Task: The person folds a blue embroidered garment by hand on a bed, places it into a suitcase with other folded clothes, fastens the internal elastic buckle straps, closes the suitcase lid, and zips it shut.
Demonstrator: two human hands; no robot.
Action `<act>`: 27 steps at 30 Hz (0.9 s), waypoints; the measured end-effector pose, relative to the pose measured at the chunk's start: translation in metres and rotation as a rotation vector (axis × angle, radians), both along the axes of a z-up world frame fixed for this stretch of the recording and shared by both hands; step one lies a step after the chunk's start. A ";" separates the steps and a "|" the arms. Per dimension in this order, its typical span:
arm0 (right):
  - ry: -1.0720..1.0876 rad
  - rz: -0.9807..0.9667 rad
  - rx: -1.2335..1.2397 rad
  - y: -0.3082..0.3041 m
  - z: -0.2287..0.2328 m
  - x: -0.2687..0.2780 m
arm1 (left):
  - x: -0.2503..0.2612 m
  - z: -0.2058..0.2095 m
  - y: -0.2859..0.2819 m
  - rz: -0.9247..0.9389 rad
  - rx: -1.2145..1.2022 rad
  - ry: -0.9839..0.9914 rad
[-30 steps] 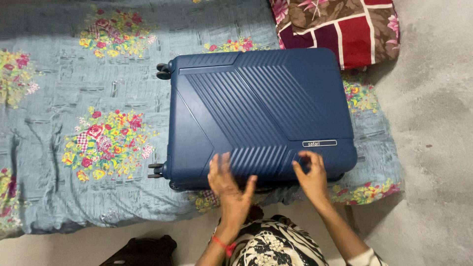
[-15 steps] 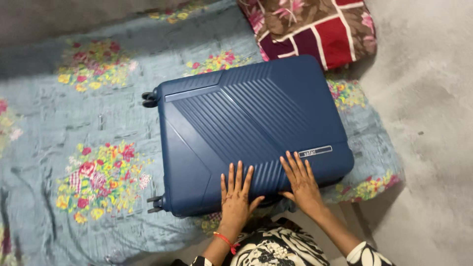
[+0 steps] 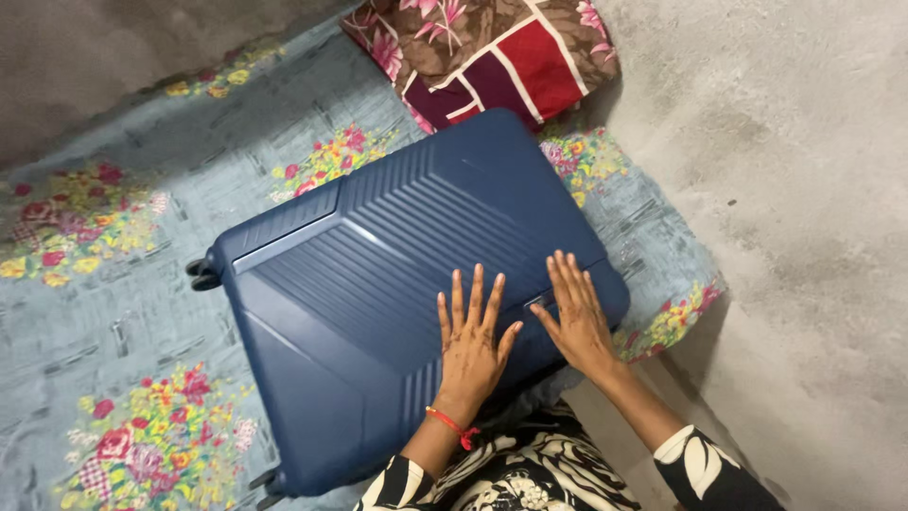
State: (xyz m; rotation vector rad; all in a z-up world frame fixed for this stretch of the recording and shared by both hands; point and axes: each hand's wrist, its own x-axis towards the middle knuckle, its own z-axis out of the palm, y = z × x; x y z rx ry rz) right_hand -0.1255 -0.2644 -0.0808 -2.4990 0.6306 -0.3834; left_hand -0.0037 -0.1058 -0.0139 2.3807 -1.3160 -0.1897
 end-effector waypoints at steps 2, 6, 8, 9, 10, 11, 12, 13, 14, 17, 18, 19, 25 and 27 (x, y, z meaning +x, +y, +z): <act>0.031 -0.086 -0.062 -0.018 -0.015 -0.002 | -0.003 -0.007 -0.011 0.020 -0.004 0.004; -0.004 -0.229 -0.026 -0.065 -0.051 -0.008 | -0.013 -0.016 -0.022 0.042 0.074 0.000; -0.017 -0.252 0.096 -0.086 -0.066 -0.008 | -0.014 -0.018 -0.026 0.033 0.133 -0.019; 0.012 -0.244 0.172 -0.092 -0.070 -0.007 | -0.014 -0.018 -0.028 0.036 0.142 -0.040; 0.041 -0.236 0.248 -0.098 -0.073 -0.006 | -0.015 -0.019 -0.028 0.039 0.150 -0.060; 0.063 -0.238 0.279 -0.097 -0.073 -0.008 | -0.016 -0.018 -0.027 0.041 0.164 -0.077; 0.085 -0.239 0.310 -0.094 -0.072 -0.011 | -0.018 -0.018 -0.025 0.043 0.181 -0.077; 0.104 -0.241 0.338 -0.094 -0.069 -0.012 | -0.018 -0.018 -0.027 0.045 0.193 -0.079; 0.148 -0.255 0.373 -0.095 -0.066 -0.012 | -0.017 -0.018 -0.029 0.047 0.206 -0.081; 0.176 -0.274 0.443 -0.091 -0.059 -0.014 | -0.018 -0.019 -0.029 0.059 0.201 -0.095; 0.112 -0.263 0.441 -0.091 -0.061 -0.013 | -0.016 -0.021 -0.029 0.065 0.190 -0.084; 0.050 -0.247 0.438 -0.092 -0.062 -0.013 | -0.016 -0.023 -0.029 0.076 0.179 -0.072; -0.029 -0.116 0.537 -0.125 -0.072 0.018 | -0.010 -0.036 -0.079 0.200 0.161 -0.045; 0.000 -0.060 0.578 -0.134 -0.076 0.031 | -0.002 -0.039 -0.107 0.234 0.155 0.000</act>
